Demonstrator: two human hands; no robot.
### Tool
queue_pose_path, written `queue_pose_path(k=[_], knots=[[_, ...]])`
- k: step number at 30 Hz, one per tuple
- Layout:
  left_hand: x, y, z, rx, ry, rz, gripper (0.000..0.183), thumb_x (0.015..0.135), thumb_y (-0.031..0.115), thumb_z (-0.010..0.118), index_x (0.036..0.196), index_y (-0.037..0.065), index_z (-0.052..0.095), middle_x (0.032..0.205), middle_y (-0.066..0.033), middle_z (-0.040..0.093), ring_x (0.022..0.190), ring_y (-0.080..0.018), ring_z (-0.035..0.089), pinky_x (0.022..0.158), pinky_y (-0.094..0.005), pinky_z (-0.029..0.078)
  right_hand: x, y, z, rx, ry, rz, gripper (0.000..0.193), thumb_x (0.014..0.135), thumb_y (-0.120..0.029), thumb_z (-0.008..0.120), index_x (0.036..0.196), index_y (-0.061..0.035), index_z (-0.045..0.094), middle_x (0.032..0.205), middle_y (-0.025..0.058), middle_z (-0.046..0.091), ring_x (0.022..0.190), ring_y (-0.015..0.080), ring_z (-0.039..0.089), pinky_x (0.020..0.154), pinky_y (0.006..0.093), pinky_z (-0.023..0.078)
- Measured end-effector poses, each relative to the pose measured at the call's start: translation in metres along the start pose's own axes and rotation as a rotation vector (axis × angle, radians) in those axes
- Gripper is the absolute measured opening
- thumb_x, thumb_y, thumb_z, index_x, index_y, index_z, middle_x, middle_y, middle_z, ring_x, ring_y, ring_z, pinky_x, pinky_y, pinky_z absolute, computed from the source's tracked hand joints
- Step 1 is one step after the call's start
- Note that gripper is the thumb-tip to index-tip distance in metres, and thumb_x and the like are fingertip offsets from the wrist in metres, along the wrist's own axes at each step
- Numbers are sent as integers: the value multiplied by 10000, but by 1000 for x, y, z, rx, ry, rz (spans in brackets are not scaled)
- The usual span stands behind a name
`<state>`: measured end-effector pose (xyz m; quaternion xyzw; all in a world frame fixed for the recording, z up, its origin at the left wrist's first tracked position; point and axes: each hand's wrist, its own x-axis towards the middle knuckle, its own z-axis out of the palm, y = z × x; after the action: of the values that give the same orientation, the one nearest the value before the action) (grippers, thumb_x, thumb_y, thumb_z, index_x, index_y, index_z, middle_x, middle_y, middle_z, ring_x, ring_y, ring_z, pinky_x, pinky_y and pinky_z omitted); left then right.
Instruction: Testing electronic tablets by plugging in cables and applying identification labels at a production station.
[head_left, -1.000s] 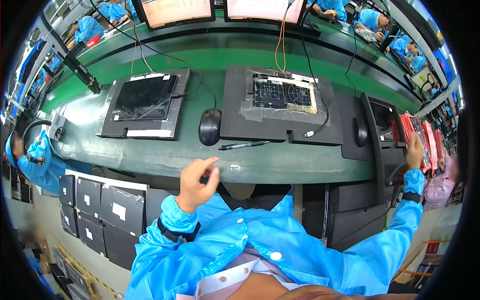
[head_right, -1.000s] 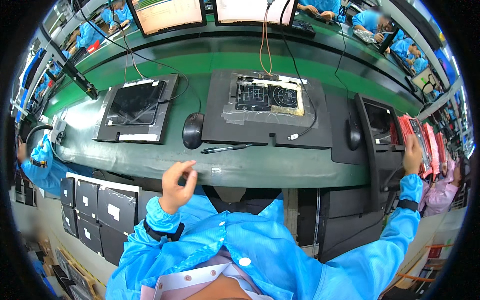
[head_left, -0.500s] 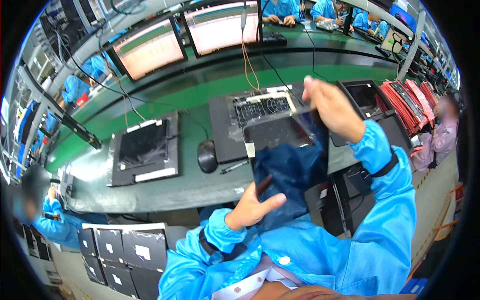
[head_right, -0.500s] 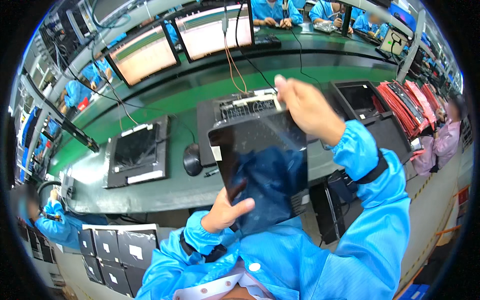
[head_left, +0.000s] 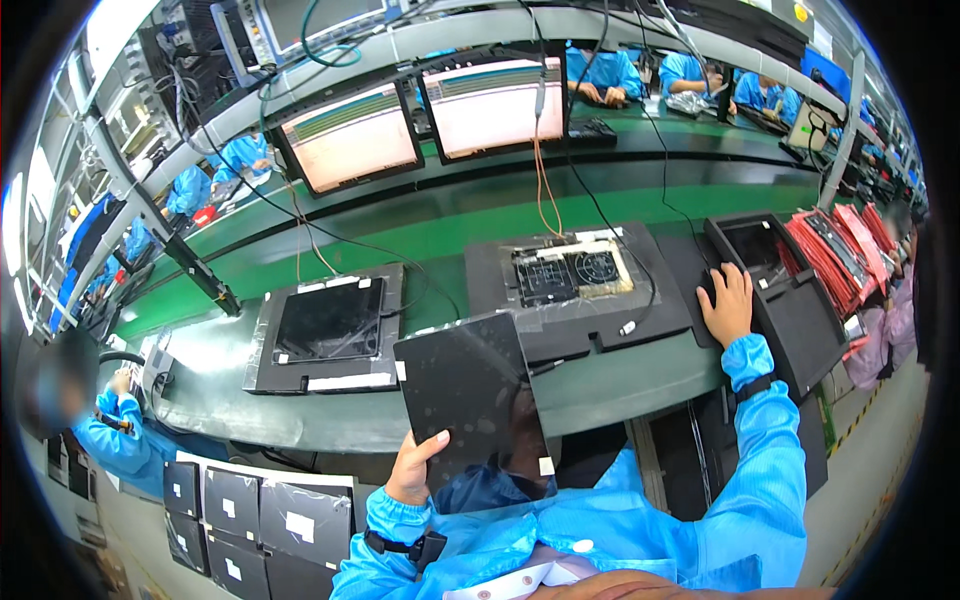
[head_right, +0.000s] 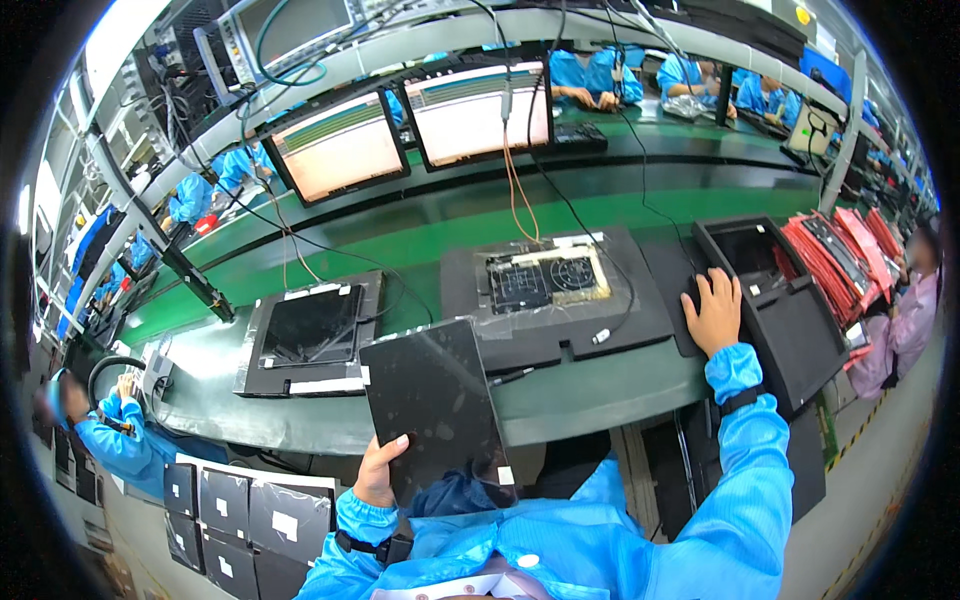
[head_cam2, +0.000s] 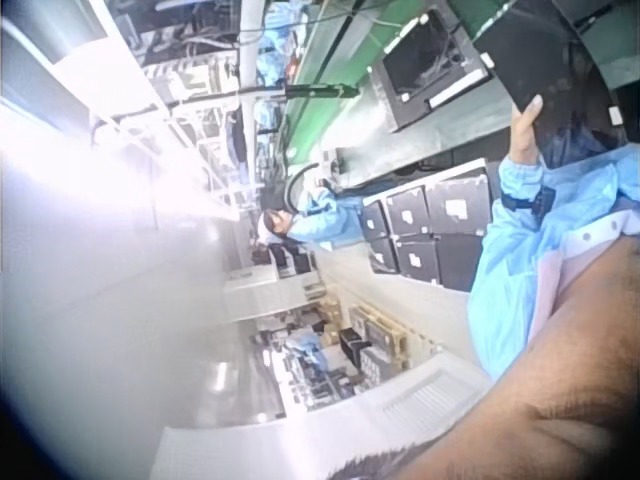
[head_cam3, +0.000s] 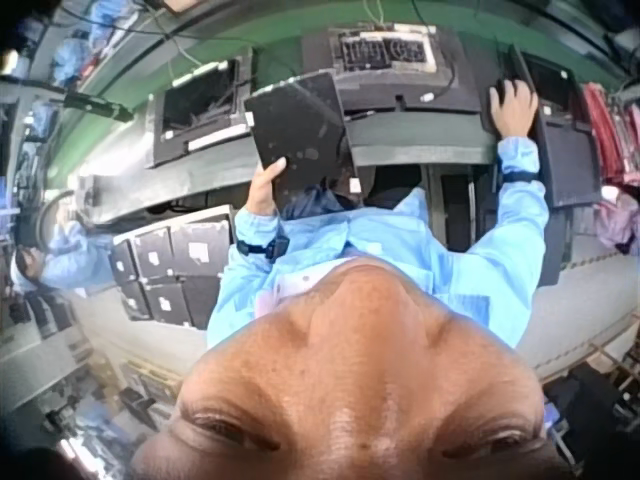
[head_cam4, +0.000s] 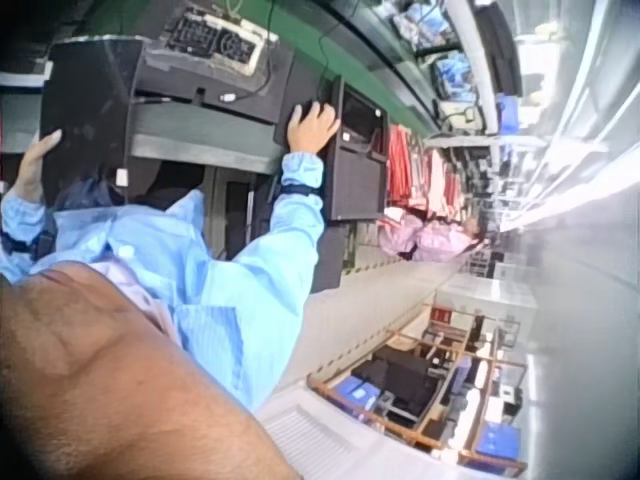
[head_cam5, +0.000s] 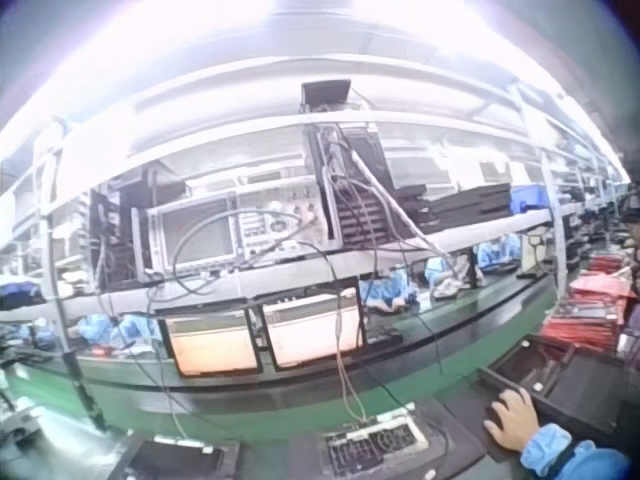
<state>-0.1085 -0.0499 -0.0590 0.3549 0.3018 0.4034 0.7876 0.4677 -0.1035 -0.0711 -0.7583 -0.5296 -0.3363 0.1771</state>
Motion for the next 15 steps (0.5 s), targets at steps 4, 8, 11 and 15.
queue_pose_path(k=[4,8,11,15], knots=[[-5,2,-5,24,13,27,521,884,142,719,1355,-5,551,1254,-76,644,1147,-194,602,1025,-329,452,3,-5,-5,15,-59,58,441,884,-279,713,1221,-10,622,1324,199,553,1334,369,460,1172,550,283],[-9,15,-6,144,51,43,569,870,158,747,1375,-5,542,1311,-76,618,1209,-189,563,1071,-330,406,13,-31,-28,141,29,85,497,883,-249,713,1304,-16,590,1407,206,522,1358,384,443,1176,524,290],[-12,25,-9,381,48,63,647,803,212,778,1372,6,548,1276,-53,617,1206,-187,538,1073,-325,376,19,-57,-48,527,-131,-223,503,892,-143,676,1371,-40,561,1431,195,509,1371,387,451,1144,459,362],[-17,39,-22,430,-105,41,576,864,148,793,1364,-11,555,1285,-52,630,1167,-145,566,1035,-329,436,23,-97,-51,604,-234,-487,386,867,-98,705,1246,-48,645,1334,150,588,1334,373,499,1133,528,369]])
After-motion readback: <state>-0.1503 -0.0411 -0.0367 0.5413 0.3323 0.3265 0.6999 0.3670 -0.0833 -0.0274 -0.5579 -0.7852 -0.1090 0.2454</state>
